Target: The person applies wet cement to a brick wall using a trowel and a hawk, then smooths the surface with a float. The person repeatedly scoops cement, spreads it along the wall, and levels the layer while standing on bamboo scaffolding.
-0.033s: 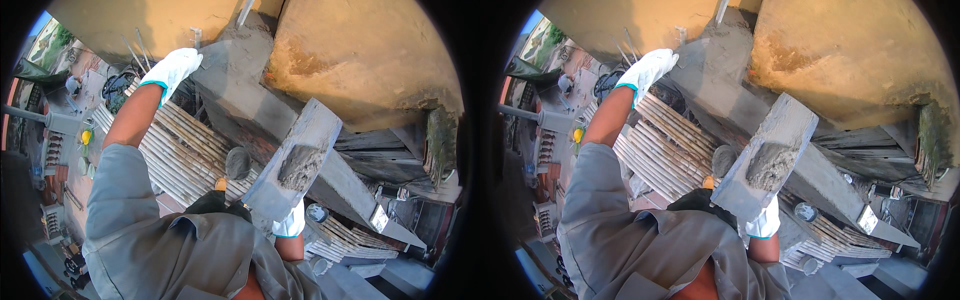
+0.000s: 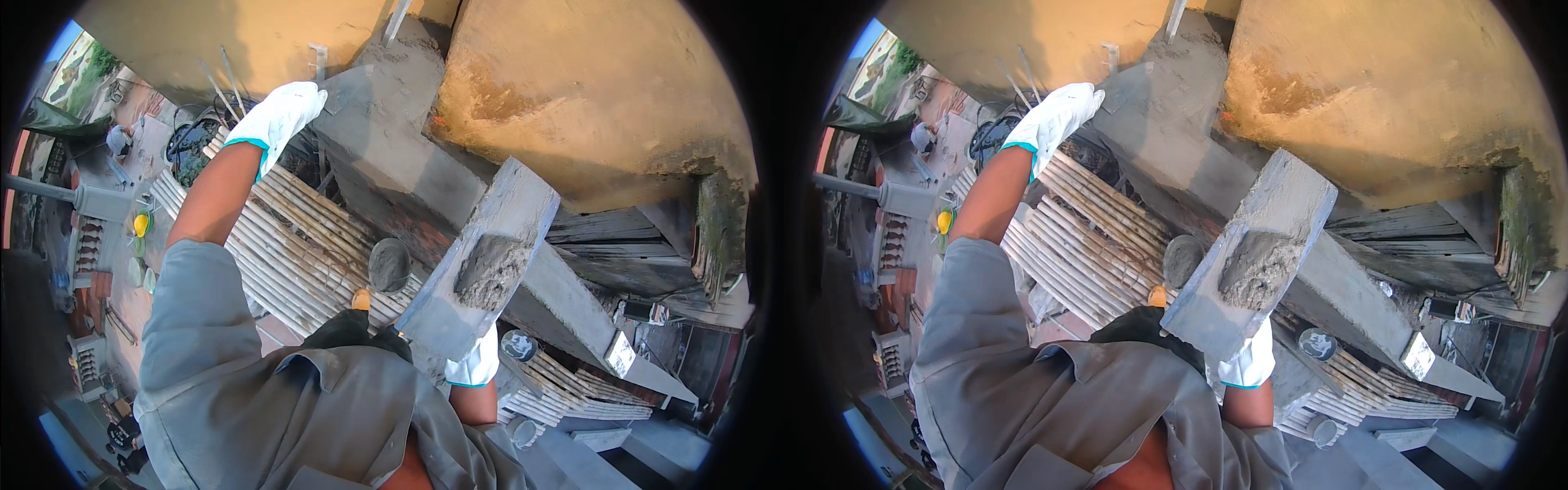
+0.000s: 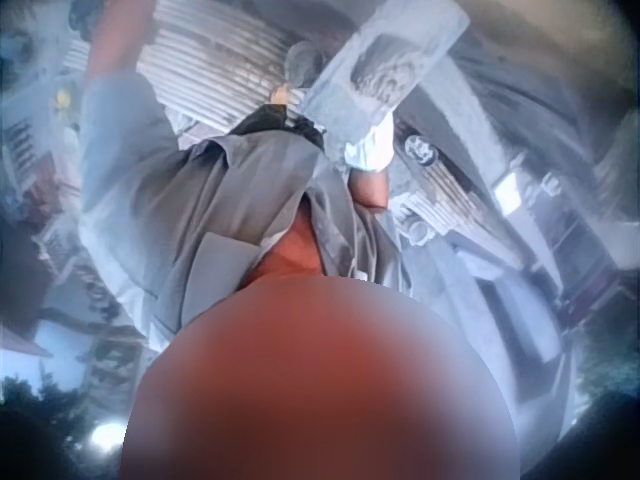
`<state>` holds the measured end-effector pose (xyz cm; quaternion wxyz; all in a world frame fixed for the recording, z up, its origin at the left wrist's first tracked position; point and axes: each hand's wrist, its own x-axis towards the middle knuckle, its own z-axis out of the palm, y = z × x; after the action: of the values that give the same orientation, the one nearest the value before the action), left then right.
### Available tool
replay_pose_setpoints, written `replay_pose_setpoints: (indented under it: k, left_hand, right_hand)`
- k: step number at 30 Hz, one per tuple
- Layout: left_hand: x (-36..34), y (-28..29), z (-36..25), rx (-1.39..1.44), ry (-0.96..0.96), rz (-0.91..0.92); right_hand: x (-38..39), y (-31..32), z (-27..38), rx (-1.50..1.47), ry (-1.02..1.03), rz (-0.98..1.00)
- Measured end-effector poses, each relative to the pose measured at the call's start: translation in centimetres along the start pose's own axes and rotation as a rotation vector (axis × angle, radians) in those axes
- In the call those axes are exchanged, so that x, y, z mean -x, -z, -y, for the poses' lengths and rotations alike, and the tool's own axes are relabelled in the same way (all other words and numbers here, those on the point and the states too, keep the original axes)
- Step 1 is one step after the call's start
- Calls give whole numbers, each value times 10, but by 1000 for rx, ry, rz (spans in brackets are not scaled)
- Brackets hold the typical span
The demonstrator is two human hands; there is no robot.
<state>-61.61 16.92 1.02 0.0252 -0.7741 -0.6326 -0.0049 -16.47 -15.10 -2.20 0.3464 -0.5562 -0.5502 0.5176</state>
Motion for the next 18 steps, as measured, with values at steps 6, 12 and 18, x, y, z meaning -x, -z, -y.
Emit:
replay_pose_setpoints:
  k: [6, 12, 18]
  left_hand:
    - [31, 39, -56, 639, 326, 415]
    - [52, 52, -98, 440, 175, 506]
    - [66, 14, -65, 185, 85, 317]
  right_hand:
    - [10, -1, -2, -325, -64, -162]
    - [43, 13, -10, -479, -123, -179]
    - [65, 17, -44, -688, -141, -165]
